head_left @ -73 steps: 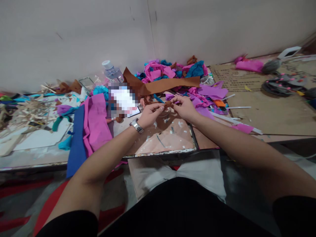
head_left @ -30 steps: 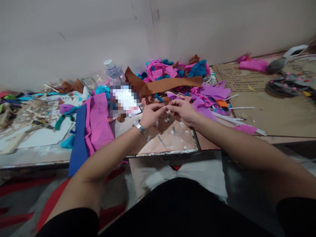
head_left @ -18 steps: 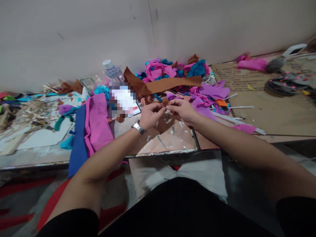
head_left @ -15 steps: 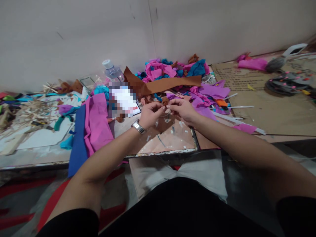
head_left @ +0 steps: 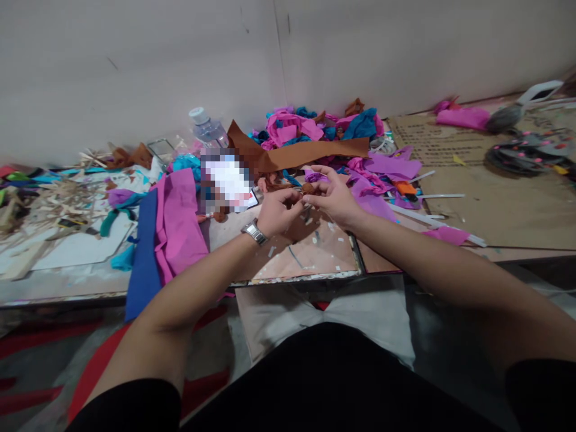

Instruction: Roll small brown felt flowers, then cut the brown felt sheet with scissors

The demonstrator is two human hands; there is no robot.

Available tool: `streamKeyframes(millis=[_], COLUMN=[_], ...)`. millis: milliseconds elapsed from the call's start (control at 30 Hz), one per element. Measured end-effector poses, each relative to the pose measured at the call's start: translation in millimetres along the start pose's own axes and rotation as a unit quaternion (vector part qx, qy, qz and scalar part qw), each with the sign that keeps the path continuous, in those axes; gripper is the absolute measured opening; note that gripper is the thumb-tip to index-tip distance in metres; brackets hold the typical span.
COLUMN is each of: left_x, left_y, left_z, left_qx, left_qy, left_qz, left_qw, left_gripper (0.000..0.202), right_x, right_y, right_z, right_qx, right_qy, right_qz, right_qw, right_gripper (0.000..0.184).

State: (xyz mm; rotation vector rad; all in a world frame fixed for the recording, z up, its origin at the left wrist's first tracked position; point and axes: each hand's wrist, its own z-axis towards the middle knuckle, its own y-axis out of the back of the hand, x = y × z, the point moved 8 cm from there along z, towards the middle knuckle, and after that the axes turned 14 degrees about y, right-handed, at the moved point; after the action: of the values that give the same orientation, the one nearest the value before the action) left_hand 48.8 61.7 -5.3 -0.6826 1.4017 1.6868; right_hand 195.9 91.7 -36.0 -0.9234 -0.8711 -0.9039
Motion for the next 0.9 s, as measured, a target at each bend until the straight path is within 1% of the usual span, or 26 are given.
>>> streamKeyframes(millis=[67, 133, 200, 300, 367, 433, 567, 667, 767, 833, 867, 900], left_x=[0.1, 2.2, 6.4, 15.3, 20.2, 21.3, 14.9, 9.4, 5.3, 4.3, 5.1, 6.8], left_y=[-2.2, -7.2, -13.7, -22.7, -29.4, -34.7, -38.3, -43.0, -45.9, -47.7, -48.5, -48.8], left_z=[0.8, 2.4, 3.8, 4.9, 3.8, 1.7, -3.0, -10.1, -15.5, -16.9, -16.8, -15.9], left_qx=[0.023, 0.071, 0.126, 0.175, 0.198, 0.216, 0.243, 0.281, 0.29, 0.292, 0.293, 0.295], left_qy=[-0.001, 0.011, 0.038, 0.106, 0.156, 0.193, 0.23, 0.268, 0.291, 0.293, 0.293, 0.289], left_qz=[-0.015, -0.057, -0.117, -0.219, -0.282, -0.324, -0.367, -0.397, -0.446, -0.466, -0.465, -0.456], left_qw=[1.0, 0.996, 0.984, 0.954, 0.926, 0.901, 0.868, 0.832, 0.796, 0.782, 0.782, 0.789], left_gripper=[0.039, 0.039, 0.04, 0.043, 0.042, 0.041, 0.034, 0.026, 0.019, 0.018, 0.018, 0.018], right_x=[-0.3, 0.4, 2.3, 5.2, 7.5, 9.3, 7.7, 2.8, -2.7, -4.3, -4.1, -3.5], right_y=[-0.9, -1.5, -1.8, -3.7, -6.8, -10.7, -15.5, -14.6, -13.5, -13.0, -13.1, -13.3], right_z=[-0.4, 0.2, 1.4, 2.4, 2.1, 0.9, -1.7, -1.7, -0.7, 0.0, 0.2, 0.3], right_qx=[0.007, 0.012, 0.016, 0.02, 0.027, 0.041, 0.085, 0.119, 0.148, 0.156, 0.157, 0.156], right_qy=[-0.005, -0.004, 0.003, 0.003, -0.002, -0.009, -0.029, -0.032, -0.029, -0.025, -0.023, -0.023], right_qz=[0.008, 0.022, 0.031, 0.041, 0.053, 0.07, 0.092, 0.104, 0.117, 0.117, 0.115, 0.112], right_qw=[1.0, 1.0, 0.999, 0.999, 0.998, 0.997, 0.992, 0.987, 0.982, 0.98, 0.981, 0.981], right_gripper=[0.088, 0.088, 0.088, 0.093, 0.096, 0.1, 0.106, 0.106, 0.104, 0.103, 0.102, 0.101])
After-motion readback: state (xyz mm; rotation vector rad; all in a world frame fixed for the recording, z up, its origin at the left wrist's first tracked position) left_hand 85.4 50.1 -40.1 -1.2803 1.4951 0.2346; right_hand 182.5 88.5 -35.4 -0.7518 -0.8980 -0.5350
